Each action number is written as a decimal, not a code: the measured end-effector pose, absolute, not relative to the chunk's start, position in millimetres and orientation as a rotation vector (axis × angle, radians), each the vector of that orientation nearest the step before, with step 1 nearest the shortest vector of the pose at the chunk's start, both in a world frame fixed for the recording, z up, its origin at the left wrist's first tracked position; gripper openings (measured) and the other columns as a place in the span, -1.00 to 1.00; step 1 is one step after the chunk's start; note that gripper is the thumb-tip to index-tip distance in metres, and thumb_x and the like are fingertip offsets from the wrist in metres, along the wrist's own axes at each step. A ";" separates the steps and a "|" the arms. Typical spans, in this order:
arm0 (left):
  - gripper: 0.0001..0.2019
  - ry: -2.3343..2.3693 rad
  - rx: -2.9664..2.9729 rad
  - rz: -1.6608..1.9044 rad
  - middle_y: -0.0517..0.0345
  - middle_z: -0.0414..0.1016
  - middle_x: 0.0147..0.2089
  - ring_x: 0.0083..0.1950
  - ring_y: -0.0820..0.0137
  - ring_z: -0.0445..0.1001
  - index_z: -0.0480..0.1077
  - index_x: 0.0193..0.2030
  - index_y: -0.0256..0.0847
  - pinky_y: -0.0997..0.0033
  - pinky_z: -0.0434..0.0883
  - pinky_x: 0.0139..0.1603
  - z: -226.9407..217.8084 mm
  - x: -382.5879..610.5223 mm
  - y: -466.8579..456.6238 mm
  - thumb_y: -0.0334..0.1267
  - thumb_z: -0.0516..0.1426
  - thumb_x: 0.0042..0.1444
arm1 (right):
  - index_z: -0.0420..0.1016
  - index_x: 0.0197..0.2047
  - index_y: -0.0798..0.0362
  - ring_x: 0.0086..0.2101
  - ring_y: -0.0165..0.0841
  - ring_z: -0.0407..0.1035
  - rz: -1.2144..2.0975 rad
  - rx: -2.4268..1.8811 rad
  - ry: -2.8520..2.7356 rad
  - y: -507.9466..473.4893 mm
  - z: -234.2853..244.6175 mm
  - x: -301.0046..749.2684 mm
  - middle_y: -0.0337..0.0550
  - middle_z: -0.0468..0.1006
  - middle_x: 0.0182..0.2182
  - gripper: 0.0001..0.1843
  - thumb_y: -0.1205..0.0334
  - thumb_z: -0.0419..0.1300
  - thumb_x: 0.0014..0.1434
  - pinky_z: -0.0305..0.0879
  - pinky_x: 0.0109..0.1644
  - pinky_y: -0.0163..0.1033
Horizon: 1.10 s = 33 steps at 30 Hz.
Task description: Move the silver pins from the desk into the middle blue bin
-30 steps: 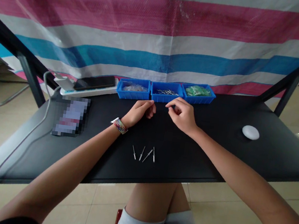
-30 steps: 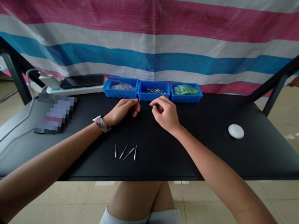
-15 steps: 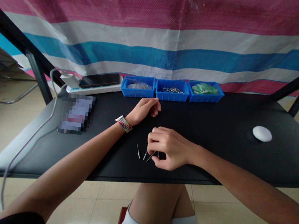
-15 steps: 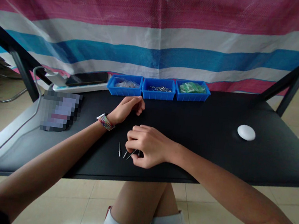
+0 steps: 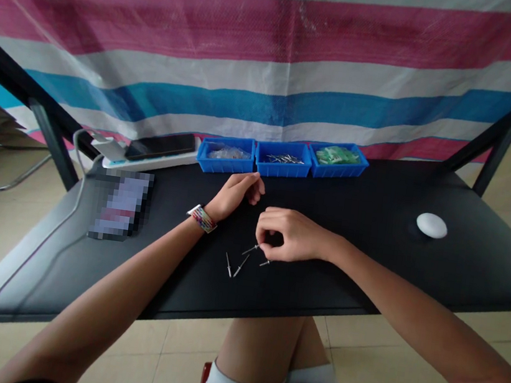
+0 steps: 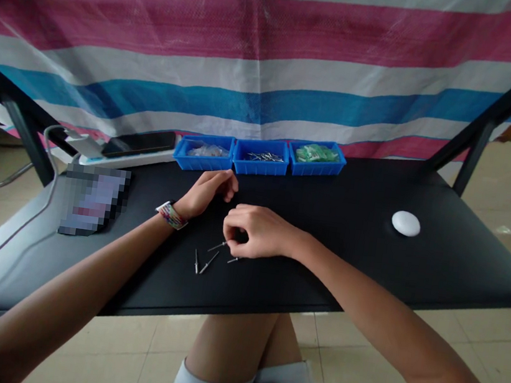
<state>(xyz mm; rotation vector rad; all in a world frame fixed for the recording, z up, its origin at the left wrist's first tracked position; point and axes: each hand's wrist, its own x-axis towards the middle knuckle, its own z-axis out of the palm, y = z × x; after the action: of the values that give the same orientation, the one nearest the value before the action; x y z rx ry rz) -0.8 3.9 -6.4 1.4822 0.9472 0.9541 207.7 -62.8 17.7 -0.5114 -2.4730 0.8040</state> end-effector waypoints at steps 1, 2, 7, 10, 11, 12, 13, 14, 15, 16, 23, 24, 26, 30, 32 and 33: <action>-0.50 0.948 1.481 0.956 0.11 0.45 -0.48 -0.47 0.44 0.40 0.49 -0.37 -0.25 0.45 0.37 -0.39 -6.1 -0.8 3.6 0.19 0.15 0.31 | 0.48 -0.35 0.04 -0.35 -0.38 0.34 0.869 -0.562 -2.399 -57.5 17.2 210.9 -0.25 0.54 -0.37 -0.88 0.44 0.30 0.15 0.29 -0.21 -0.25; -0.50 0.948 1.482 0.955 0.11 0.45 -0.48 -0.47 0.44 0.40 0.49 -0.38 -0.25 0.45 0.37 -0.39 -5.7 -0.8 3.4 0.19 0.15 0.31 | 0.49 -0.35 0.03 -0.40 -0.41 0.33 0.927 -0.615 -2.313 -52.1 15.9 213.8 -0.27 0.53 -0.40 -0.89 0.41 0.31 0.14 0.27 -0.27 -0.27; -0.47 0.934 1.526 0.898 0.10 0.46 -0.50 -0.47 0.43 0.41 0.50 -0.37 -0.26 0.44 0.38 -0.38 -3.2 -1.4 2.7 0.21 0.12 0.32 | 0.51 -0.34 0.04 -0.47 -0.43 0.32 1.044 -0.863 -1.888 -29.5 1.5 219.4 -0.27 0.52 -0.44 -0.91 0.27 0.35 0.13 0.23 -0.38 -0.29; -0.50 0.922 1.575 0.881 0.11 0.46 -0.49 -0.46 0.43 0.41 0.49 -0.39 -0.26 0.44 0.39 -0.36 -0.8 -1.2 1.9 0.18 0.14 0.30 | 0.51 -0.35 0.04 -0.45 -0.40 0.36 1.051 -0.919 -1.771 -21.8 -6.7 218.7 -0.24 0.54 -0.43 -0.87 0.23 0.38 0.10 0.26 -0.36 -0.27; -0.52 0.919 1.590 0.877 0.11 0.45 -0.50 -0.46 0.43 0.40 0.49 -0.39 -0.25 0.44 0.39 -0.36 -0.1 -1.0 1.7 0.16 0.15 0.29 | 0.52 -0.35 0.04 -0.45 -0.40 0.36 1.058 -0.930 -1.747 -20.0 -8.8 218.4 -0.24 0.54 -0.44 -0.87 0.23 0.38 0.08 0.26 -0.36 -0.27; -0.54 0.918 1.601 0.872 0.12 0.45 -0.50 -0.45 0.43 0.40 0.48 -0.39 -0.25 0.45 0.39 -0.35 0.5 -0.9 1.6 0.14 0.17 0.28 | 0.52 -0.35 0.04 -0.46 -0.40 0.36 1.065 -0.937 -1.728 -18.6 -10.5 218.1 -0.24 0.54 -0.44 -0.86 0.22 0.39 0.07 0.25 -0.37 -0.27; -0.56 0.918 1.607 0.865 0.13 0.45 -0.50 -0.45 0.44 0.40 0.48 -0.39 -0.25 0.45 0.39 -0.35 0.8 -0.9 1.6 0.12 0.18 0.26 | 0.52 -0.35 0.04 -0.46 -0.41 0.35 1.071 -0.939 -1.708 -17.4 -12.0 217.8 -0.25 0.54 -0.44 -0.85 0.22 0.39 0.06 0.24 -0.38 -0.27; -0.58 0.919 1.610 0.857 0.14 0.45 -0.50 -0.44 0.44 0.40 0.48 -0.39 -0.25 0.45 0.39 -0.35 0.9 -0.8 1.8 0.10 0.20 0.25 | 0.52 -0.34 0.05 -0.46 -0.41 0.35 1.076 -0.938 -1.690 -16.5 -13.2 217.5 -0.25 0.53 -0.44 -0.84 0.22 0.40 0.05 0.23 -0.38 -0.28; -0.60 0.921 1.610 0.850 0.14 0.45 -0.49 -0.44 0.44 0.40 0.47 -0.38 -0.25 0.46 0.39 -0.35 0.7 -0.9 2.2 0.09 0.21 0.24 | 0.51 -0.34 0.05 -0.47 -0.42 0.35 1.083 -0.935 -1.675 -15.9 -14.1 217.2 -0.25 0.53 -0.44 -0.83 0.22 0.40 0.04 0.22 -0.39 -0.28; -0.61 0.924 1.607 0.845 0.15 0.45 -0.49 -0.44 0.44 0.41 0.47 -0.38 -0.25 0.46 0.39 -0.35 0.3 -1.0 2.6 0.07 0.21 0.23 | 0.51 -0.34 0.06 -0.47 -0.42 0.34 1.090 -0.929 -1.661 -15.6 -14.7 217.0 -0.26 0.52 -0.44 -0.83 0.22 0.41 0.03 0.21 -0.39 -0.29; -0.70 0.911 1.586 0.851 0.16 0.46 -0.46 -0.44 0.45 0.41 0.45 -0.39 -0.25 0.46 0.37 -0.36 -0.7 -1.3 3.0 -0.04 0.20 0.20 | 0.50 -0.36 0.05 -0.45 -0.42 0.33 1.058 -0.923 -1.606 -18.8 -10.4 216.4 -0.27 0.49 -0.46 -0.84 0.24 0.41 0.03 0.22 -0.38 -0.29; -0.71 0.907 1.591 0.859 0.17 0.46 -0.46 -0.44 0.46 0.40 0.45 -0.39 -0.25 0.46 0.36 -0.36 -0.2 -1.4 2.7 -0.05 0.21 0.19 | 0.50 -0.36 0.05 -0.46 -0.42 0.33 1.049 -0.925 -1.604 -19.4 -9.5 216.3 -0.27 0.49 -0.45 -0.84 0.24 0.41 0.04 0.22 -0.38 -0.29; -0.70 0.907 1.613 0.864 0.19 0.44 -0.48 -0.45 0.46 0.39 0.45 -0.39 -0.25 0.47 0.35 -0.36 0.7 -1.5 2.0 -0.05 0.21 0.20 | 0.50 -0.36 0.05 -0.46 -0.42 0.34 1.035 -0.925 -1.594 -20.0 -8.5 216.2 -0.26 0.51 -0.44 -0.85 0.26 0.40 0.05 0.24 -0.37 -0.28; -0.68 0.921 1.635 0.871 0.21 0.42 -0.49 -0.46 0.48 0.37 0.45 -0.37 -0.25 0.48 0.33 -0.37 1.7 -1.5 1.1 -0.01 0.23 0.23 | 0.53 -0.31 0.06 -0.45 -0.43 0.36 1.036 -0.940 -1.551 -18.0 -10.9 215.8 -0.23 0.54 -0.37 -0.83 0.25 0.41 0.04 0.28 -0.38 -0.30; -0.67 0.917 1.625 0.897 0.22 0.42 -0.48 -0.47 0.49 0.37 0.44 -0.35 -0.25 0.48 0.33 -0.38 1.7 -1.4 0.9 0.00 0.26 0.22 | 0.55 -0.26 0.05 -0.45 -0.44 0.39 1.089 -0.953 -1.509 -16.3 -12.7 215.8 -0.24 0.54 -0.34 -0.79 0.21 0.42 0.04 0.31 -0.40 -0.31; -0.67 0.914 1.623 0.911 0.23 0.42 -0.48 -0.47 0.49 0.36 0.44 -0.34 -0.25 0.49 0.32 -0.38 1.7 -1.4 0.9 0.01 0.28 0.21 | 0.55 -0.24 0.05 -0.46 -0.44 0.40 1.127 -0.960 -1.486 -15.6 -13.2 215.8 -0.24 0.54 -0.34 -0.78 0.19 0.42 0.04 0.33 -0.42 -0.31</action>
<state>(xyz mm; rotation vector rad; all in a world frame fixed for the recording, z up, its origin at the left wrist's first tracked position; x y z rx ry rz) -1.4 0.9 1.7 1.6229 0.9142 0.9114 215.8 -15.6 -13.2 -0.9599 -1.4856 1.1275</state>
